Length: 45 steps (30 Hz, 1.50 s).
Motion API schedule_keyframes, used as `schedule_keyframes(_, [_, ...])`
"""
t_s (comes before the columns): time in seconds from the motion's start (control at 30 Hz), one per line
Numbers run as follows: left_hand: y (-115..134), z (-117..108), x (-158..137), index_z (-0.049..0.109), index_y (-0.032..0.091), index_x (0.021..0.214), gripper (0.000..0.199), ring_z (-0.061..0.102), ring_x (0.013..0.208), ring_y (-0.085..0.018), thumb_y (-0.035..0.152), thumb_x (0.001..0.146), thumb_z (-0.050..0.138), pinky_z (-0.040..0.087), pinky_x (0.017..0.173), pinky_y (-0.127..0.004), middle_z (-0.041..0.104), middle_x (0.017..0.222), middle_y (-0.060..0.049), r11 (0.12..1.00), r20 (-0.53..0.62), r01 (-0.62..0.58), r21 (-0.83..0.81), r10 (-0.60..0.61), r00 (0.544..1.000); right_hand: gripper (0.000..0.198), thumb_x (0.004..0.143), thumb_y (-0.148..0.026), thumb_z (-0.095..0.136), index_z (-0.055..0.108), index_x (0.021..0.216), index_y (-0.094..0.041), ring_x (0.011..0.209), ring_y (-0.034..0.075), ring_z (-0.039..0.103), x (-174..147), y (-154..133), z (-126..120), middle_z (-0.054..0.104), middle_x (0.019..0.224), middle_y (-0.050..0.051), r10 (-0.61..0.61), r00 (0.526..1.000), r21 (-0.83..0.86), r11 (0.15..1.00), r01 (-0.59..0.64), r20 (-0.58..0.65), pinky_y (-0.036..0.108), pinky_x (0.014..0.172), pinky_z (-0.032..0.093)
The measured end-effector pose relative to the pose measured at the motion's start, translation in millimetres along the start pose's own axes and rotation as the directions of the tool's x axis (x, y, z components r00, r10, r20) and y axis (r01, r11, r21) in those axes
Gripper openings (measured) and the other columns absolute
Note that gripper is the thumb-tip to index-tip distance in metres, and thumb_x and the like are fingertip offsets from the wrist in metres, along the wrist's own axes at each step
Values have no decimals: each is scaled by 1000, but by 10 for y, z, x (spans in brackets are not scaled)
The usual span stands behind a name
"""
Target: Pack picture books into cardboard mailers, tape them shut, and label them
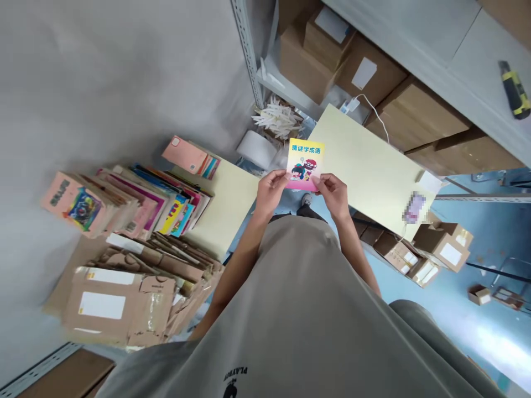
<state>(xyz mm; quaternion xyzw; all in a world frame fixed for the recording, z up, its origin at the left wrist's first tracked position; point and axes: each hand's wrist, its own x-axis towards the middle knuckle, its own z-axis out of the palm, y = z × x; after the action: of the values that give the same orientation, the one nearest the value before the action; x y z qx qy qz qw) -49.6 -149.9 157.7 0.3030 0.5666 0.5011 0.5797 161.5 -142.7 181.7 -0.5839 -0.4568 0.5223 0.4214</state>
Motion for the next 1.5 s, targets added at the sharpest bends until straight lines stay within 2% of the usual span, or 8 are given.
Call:
schedule_keyframes(0.37, [-271, 1653, 455, 89, 21, 106, 62, 84, 91, -22, 74, 78, 104, 69, 81, -33, 89, 98, -7, 999, 11, -24, 48, 24, 1000, 61, 98, -83, 84, 81, 116, -25, 90, 22, 79, 726, 361, -1517, 85, 106, 8, -68, 988, -145, 988, 47, -141, 39, 83, 70])
schedule_keyframes(0.5, [-250, 2055, 375, 91, 21, 108, 57, 89, 100, -26, 73, 87, 99, 74, 92, -39, 93, 105, -9, 977, 24, -155, 146, 153, 988, 44, 112, -67, 71, 87, 127, -29, 128, 31, 79, 706, 283, -1706, 85, 143, 15, -201, 963, -305, 942, 140, -179, 47, 95, 72])
schedule_keyframes(0.63, [-195, 2350, 246, 95, 26, 116, 40, 91, 112, -28, 64, 104, 86, 76, 104, -44, 93, 125, -8, 880, 181, -366, 304, 324, 929, 49, 113, -69, 72, 86, 137, -30, 123, 31, 81, 678, 159, -1697, 87, 142, 13, -159, 978, -206, 970, 130, -133, 46, 100, 71])
schedule_keyframes(0.77, [-156, 2459, 235, 95, 27, 120, 39, 89, 119, -27, 61, 107, 83, 74, 107, -43, 92, 132, -10, 788, 280, -488, 375, 406, 870, 58, 108, -82, 72, 86, 119, -26, 97, 25, 79, 753, 196, -1816, 84, 102, 6, -83, 983, 0, 996, 84, -166, 39, 86, 69])
schedule_keyframes(0.9, [-142, 2392, 350, 88, 25, 140, 63, 85, 125, -28, 72, 98, 91, 73, 101, -38, 87, 146, -14, 887, 107, -330, 322, 312, 944, 64, 97, -87, 84, 86, 119, -26, 78, 20, 71, 865, 294, -2076, 75, 82, 0, -2, 995, 203, 979, 22, -96, 36, 71, 66])
schedule_keyframes(1.17, [-223, 2411, 381, 95, 20, 108, 70, 87, 96, -26, 81, 76, 104, 73, 94, -40, 92, 108, -9, 993, 96, -19, 120, 7, 995, 68, 85, -89, 93, 88, 114, -27, 77, 20, 73, 856, 341, -2192, 81, 85, 0, 55, 997, 294, 955, -40, -44, 36, 72, 68])
schedule_keyframes(1.4, [-166, 2468, 338, 97, 21, 119, 61, 89, 101, -28, 74, 89, 98, 74, 98, -42, 94, 115, -8, 958, 24, -154, 241, 153, 988, 70, 94, -88, 84, 88, 131, -29, 130, 33, 85, 856, 390, -2185, 88, 144, 11, -22, 981, 165, 985, 54, -192, 51, 113, 71])
schedule_keyframes(1.5, [-149, 2531, 299, 97, 23, 123, 51, 90, 106, -29, 67, 98, 91, 75, 100, -43, 94, 124, -8, 903, 62, -262, 342, 257, 964, 65, 95, -85, 86, 89, 129, -30, 134, 33, 85, 779, 297, -2086, 89, 141, 11, -20, 994, 176, 984, 39, -108, 53, 119, 69])
